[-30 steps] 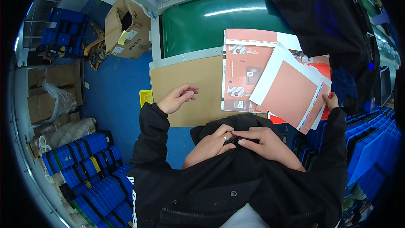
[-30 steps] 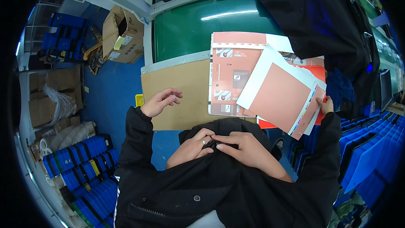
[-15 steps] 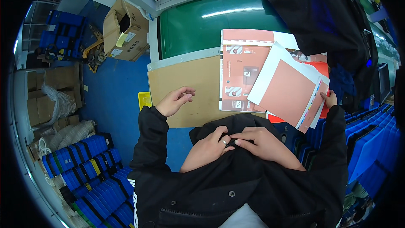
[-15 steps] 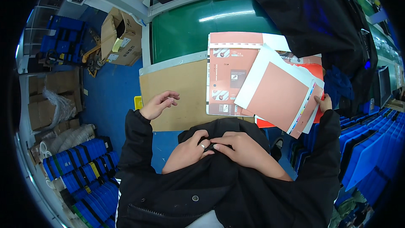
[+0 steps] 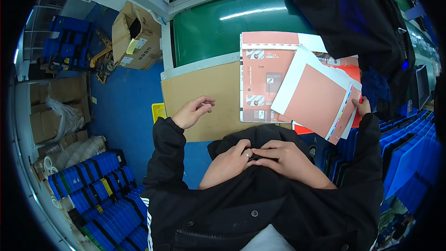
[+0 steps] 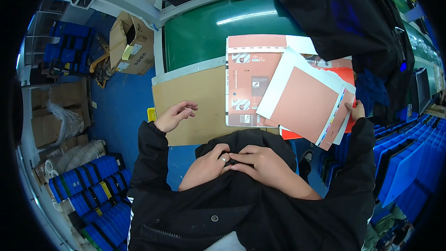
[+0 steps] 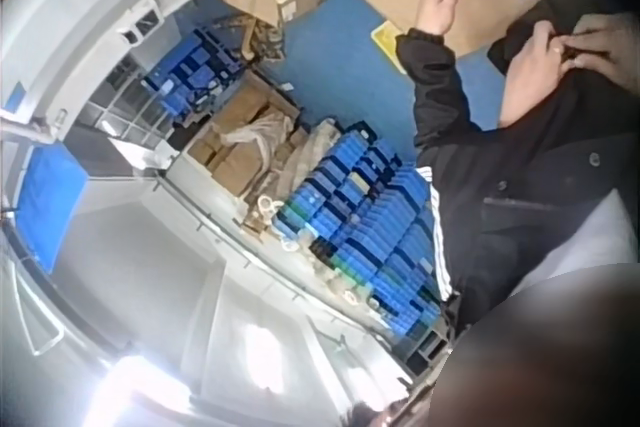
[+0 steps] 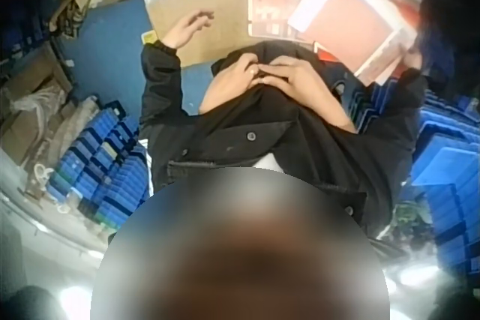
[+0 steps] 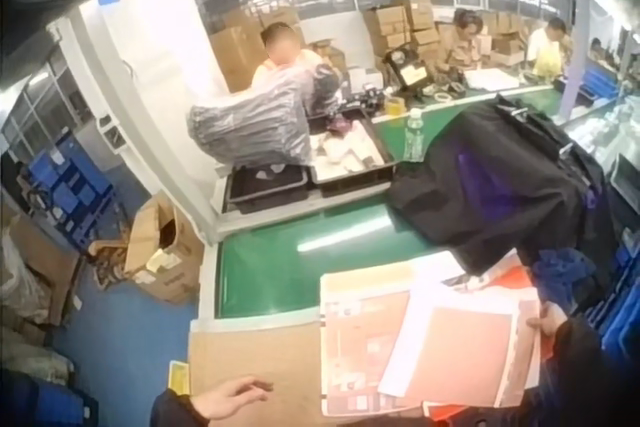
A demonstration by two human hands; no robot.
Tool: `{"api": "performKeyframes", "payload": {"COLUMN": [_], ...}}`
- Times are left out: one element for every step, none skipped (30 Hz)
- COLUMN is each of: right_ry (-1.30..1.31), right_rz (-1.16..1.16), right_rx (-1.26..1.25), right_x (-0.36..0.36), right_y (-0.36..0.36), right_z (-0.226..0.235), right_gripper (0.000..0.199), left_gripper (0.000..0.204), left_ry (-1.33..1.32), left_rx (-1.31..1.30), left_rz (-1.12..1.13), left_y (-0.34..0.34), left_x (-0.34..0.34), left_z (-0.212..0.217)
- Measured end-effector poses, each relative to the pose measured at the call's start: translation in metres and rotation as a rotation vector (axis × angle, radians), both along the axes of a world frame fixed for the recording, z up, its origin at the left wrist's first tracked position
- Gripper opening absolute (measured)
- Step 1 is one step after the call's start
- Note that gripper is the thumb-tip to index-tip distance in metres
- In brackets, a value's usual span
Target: Organize and sort printed labels and paper documents on a factory workbench.
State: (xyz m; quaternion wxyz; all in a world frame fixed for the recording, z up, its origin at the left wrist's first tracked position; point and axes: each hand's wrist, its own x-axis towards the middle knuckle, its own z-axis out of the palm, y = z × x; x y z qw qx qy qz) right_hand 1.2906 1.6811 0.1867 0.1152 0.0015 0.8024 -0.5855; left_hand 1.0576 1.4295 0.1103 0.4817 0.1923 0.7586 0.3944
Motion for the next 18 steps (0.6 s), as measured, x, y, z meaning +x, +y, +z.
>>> {"api": "performKeyframes", "payload": {"right_ry": [-0.023, -0.046, -0.069, -0.073, -0.070, -0.067, -0.063, -0.059, -0.058, -0.050, -0.042, -0.033, -0.025, -0.025, -0.006, 0.012, 0.031, 0.049], "right_rz": [0.003, 0.006, 0.009, 0.008, 0.005, 0.002, 0.000, -0.003, -0.003, -0.015, -0.027, -0.040, -0.052, -0.049, -0.042, -0.036, -0.030, -0.026], "right_rx": [-0.011, -0.022, -0.033, -0.036, -0.032, -0.027, -0.021, -0.015, -0.013, -0.047, -0.079, -0.112, -0.145, -0.145, -0.122, -0.099, -0.076, -0.052], "right_x": [-0.001, -0.002, -0.003, -0.003, -0.004, -0.005, -0.005, -0.005, -0.004, -0.002, 0.000, 0.001, 0.002, 0.002, 0.002, 0.001, 0.001, 0.001], "right_y": [0.001, 0.001, 0.001, 0.002, 0.001, 0.001, 0.000, 0.000, 0.000, -0.001, -0.002, -0.003, -0.003, -0.004, -0.004, -0.005, -0.005, -0.006], "right_z": [0.001, 0.001, 0.002, 0.003, 0.004, 0.005, 0.006, 0.007, 0.006, 0.003, 0.000, -0.003, -0.004, -0.006, -0.007, -0.007, -0.008, -0.008], "right_gripper": [0.023, 0.023, 0.023, 0.023, 0.023, 0.023, 0.023, 0.023, 0.023, 0.022, 0.022, 0.022, 0.022, 0.022, 0.022, 0.022, 0.022, 0.022], "left_gripper": [0.030, 0.030, 0.030, 0.030, 0.030, 0.030, 0.030, 0.030, 0.030, 0.030, 0.029, 0.029, 0.029, 0.029, 0.029, 0.029, 0.028, 0.028], "left_ry": [-0.003, -0.006, -0.009, -0.012, -0.019, -0.025, -0.032, -0.038, -0.037, -0.035, -0.033, -0.031, -0.028, -0.028, -0.022, -0.016, -0.010, -0.005], "left_rx": [0.003, 0.005, 0.007, 0.004, 0.003, 0.002, 0.003, 0.004, 0.005, 0.000, -0.004, -0.009, -0.014, -0.013, -0.013, -0.012, -0.011, -0.010], "left_rz": [0.003, 0.006, 0.009, 0.008, 0.004, 0.001, -0.001, -0.004, -0.004, -0.010, -0.017, -0.024, -0.031, -0.028, -0.036, -0.045, -0.056, -0.067], "left_y": [0.000, 0.001, 0.001, 0.002, 0.003, 0.004, 0.005, 0.005, 0.005, 0.005, 0.005, 0.005, 0.006, 0.006, 0.006, 0.007, 0.008, 0.010], "left_x": [0.000, 0.000, 0.000, -0.001, -0.001, -0.002, -0.002, -0.001, -0.001, 0.000, 0.001, 0.001, 0.001, 0.002, 0.003, 0.004, 0.004, 0.004], "left_z": [0.000, 0.000, 0.000, 0.000, 0.001, 0.003, 0.004, 0.005, 0.005, 0.004, 0.004, 0.004, 0.004, 0.004, 0.003, 0.002, 0.001, 0.000]}}
